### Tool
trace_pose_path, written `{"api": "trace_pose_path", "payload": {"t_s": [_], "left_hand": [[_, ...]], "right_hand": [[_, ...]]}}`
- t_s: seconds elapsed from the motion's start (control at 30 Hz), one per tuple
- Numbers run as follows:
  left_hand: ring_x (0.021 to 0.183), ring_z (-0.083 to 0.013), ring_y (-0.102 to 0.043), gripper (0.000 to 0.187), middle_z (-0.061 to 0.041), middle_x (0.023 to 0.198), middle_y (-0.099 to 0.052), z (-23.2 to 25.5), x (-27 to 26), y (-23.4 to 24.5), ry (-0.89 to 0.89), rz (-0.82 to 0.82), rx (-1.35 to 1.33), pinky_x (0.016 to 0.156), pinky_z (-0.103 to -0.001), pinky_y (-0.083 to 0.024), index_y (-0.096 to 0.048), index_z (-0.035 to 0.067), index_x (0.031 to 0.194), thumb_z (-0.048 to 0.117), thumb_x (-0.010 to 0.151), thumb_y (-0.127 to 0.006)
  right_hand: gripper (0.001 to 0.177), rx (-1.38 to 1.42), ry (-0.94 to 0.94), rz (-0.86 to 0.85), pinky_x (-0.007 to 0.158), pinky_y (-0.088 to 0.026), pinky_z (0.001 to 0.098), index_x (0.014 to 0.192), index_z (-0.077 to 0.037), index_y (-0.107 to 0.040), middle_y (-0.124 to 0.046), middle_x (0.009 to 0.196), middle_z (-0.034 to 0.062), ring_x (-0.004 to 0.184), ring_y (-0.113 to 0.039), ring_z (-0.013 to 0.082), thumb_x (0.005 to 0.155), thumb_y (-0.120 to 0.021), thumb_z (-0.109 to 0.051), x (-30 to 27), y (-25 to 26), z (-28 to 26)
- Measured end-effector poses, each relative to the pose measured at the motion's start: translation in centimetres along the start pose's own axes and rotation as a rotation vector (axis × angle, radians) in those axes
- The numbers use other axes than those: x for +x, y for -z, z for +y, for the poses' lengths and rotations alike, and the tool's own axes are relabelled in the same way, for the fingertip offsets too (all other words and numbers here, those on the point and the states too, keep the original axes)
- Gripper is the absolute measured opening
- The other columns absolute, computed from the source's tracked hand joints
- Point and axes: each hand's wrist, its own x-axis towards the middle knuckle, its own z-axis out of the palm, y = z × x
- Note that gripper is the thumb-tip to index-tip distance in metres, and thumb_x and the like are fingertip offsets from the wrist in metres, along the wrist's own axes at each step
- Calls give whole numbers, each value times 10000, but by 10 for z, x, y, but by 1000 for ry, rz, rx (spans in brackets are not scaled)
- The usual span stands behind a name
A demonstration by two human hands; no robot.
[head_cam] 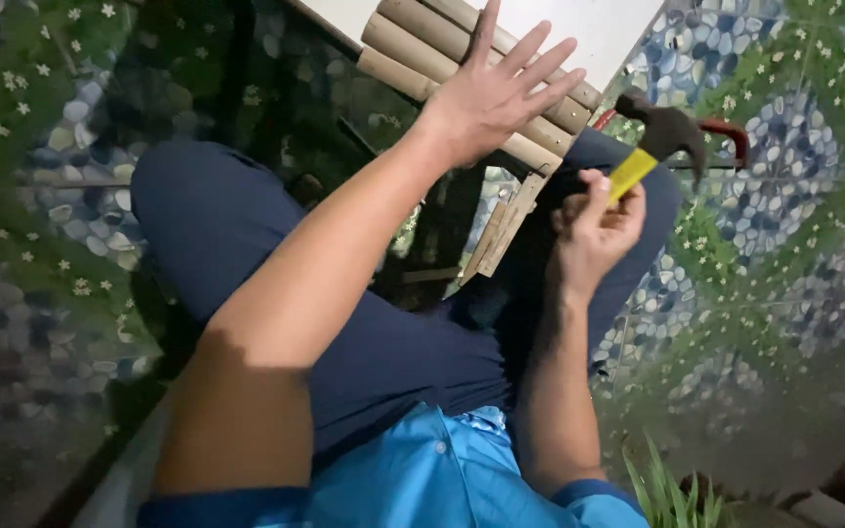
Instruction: Nailing small bamboo slats onto a frame to create a panel.
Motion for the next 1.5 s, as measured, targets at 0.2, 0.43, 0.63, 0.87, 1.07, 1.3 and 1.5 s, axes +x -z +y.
{"api": "trace_pose_path", "payload": {"t_s": [0.2, 0.43, 0.63, 0.87, 1.07, 1.3, 1.5], "left_hand": [[1333, -322, -116, 706, -107, 1476, -117, 0, -2, 1, 1, -47, 91, 1010, -627, -163, -93, 155, 1447, 36, 897, -519], [1332, -328, -123, 717, -116, 1469, -153, 1, 0, -2, 2, -12, -1, 991, -665, -123, -137, 151, 1438, -56, 876, -531], [1336, -327, -113, 734, -112, 1470, -137, 0, 1, -2, 2, -19, 13, 989, -684, -118, -131, 154, 1436, -63, 860, -531], [1330, -339, -133, 697, -119, 1464, -155, 0, 1, -3, -8, 4, 6, 972, -697, -127, -142, 152, 1433, -34, 882, -527], [1323, -362, -140, 703, -143, 1457, -188, -1, 2, -17, -31, 79, -59, 960, -717, -107, -207, 142, 1437, -55, 870, -574], [1333, -312, -87, 756, -101, 1470, -112, 3, 2, -3, 1, -34, 93, 987, -667, -157, -122, 171, 1443, -30, 861, -561], [1313, -283, -115, 654, -92, 1456, -145, 5, 1, -4, 23, -4, 134, 984, -605, -246, -130, 201, 1449, 44, 955, -529]], "right_hand": [[134, -202, 174, -243, 436, -343, 163, 1098, -53, -436, -579, 912, 78, 498, -399, 42, 978, -410, -108, -15, 30, -46], [310, -927, 616, -443, 570, -468, 261, 1265, 7, -442, -640, 925, 121, 605, -555, 149, 959, -491, -8, -31, 54, -67], [362, -1066, 658, -504, 503, -474, 290, 1297, -3, -432, -622, 839, 148, 549, -532, 157, 952, -532, -50, -24, 71, -51], [500, -1097, 839, -425, 693, -556, 302, 1338, -18, -366, -649, 1046, 170, 736, -650, 215, 915, -632, -35, -20, 92, -35], [341, -1034, 765, -375, 682, -518, 326, 1284, 35, -448, -664, 975, 172, 762, -652, 219, 962, -526, -43, -29, 71, -63], [330, -1177, 858, -536, 525, -469, 399, 1239, 6, -428, -620, 896, 214, 714, -617, 323, 920, -515, 8, -19, 82, -28], [319, -1041, 887, -380, 621, -518, 368, 1265, 46, -427, -651, 995, 208, 741, -655, 288, 976, -526, -50, -34, 81, -50]]}}
